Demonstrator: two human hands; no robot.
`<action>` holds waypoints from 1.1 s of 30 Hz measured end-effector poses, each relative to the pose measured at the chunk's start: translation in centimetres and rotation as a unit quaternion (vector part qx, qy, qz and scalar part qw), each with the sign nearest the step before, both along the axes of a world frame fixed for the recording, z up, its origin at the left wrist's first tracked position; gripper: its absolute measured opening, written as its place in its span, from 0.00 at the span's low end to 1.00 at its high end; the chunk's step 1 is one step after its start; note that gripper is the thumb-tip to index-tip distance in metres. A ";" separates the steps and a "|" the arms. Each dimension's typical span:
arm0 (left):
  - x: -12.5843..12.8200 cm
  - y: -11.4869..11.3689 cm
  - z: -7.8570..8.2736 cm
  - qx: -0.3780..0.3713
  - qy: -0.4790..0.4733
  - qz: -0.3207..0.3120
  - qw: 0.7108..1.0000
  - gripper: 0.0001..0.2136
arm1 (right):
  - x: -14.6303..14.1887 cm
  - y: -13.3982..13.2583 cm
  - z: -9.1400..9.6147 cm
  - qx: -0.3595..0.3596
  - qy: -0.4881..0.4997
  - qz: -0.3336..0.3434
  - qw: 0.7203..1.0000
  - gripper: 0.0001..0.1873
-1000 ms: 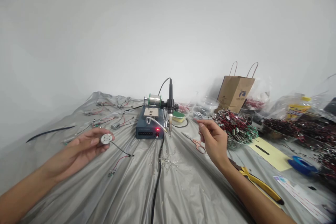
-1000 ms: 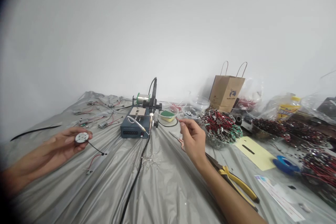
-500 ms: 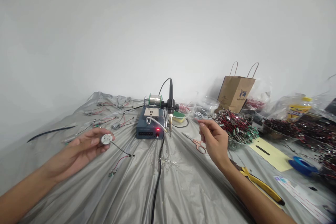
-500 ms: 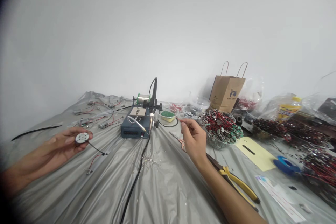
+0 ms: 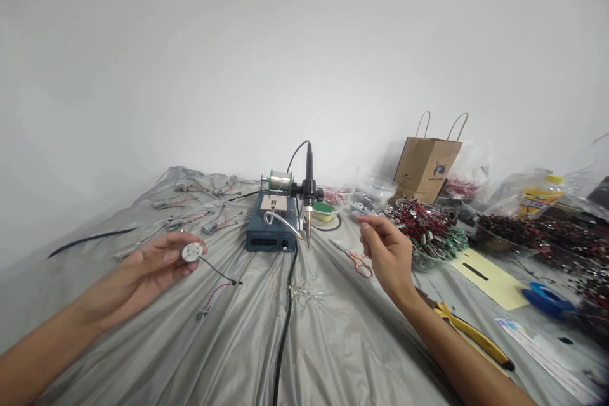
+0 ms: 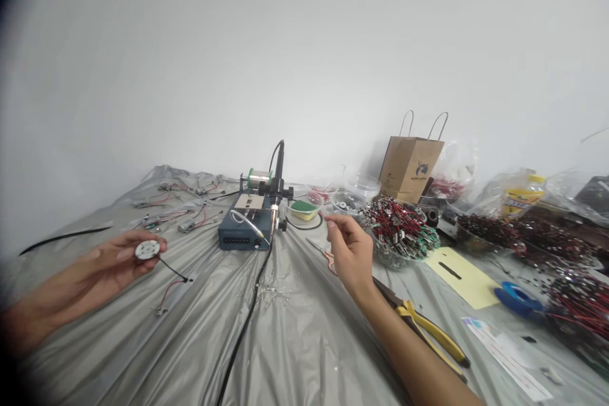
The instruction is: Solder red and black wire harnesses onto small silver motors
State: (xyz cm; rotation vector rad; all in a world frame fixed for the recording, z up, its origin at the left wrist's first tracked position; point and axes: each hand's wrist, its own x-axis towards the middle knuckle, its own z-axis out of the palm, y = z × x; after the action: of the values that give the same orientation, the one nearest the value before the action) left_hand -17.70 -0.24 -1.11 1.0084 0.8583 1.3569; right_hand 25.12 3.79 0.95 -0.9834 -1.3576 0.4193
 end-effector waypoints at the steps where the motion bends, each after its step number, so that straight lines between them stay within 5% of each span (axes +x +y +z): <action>1: 0.0 0.0 0.0 -0.001 0.000 0.001 1.000 0.15 | 0.0 0.0 0.0 0.001 -0.001 0.000 1.000 0.10; 33: 0.2 -0.3 0.5 -0.006 -0.010 -0.013 1.000 0.13 | 0.1 0.0 -0.2 -0.003 -0.007 0.002 1.000 0.11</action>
State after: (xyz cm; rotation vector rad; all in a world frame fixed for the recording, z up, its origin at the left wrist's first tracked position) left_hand -17.50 -0.53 -0.63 0.9923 0.8342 1.3367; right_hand 25.20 3.77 0.76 -0.9890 -1.3716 0.4206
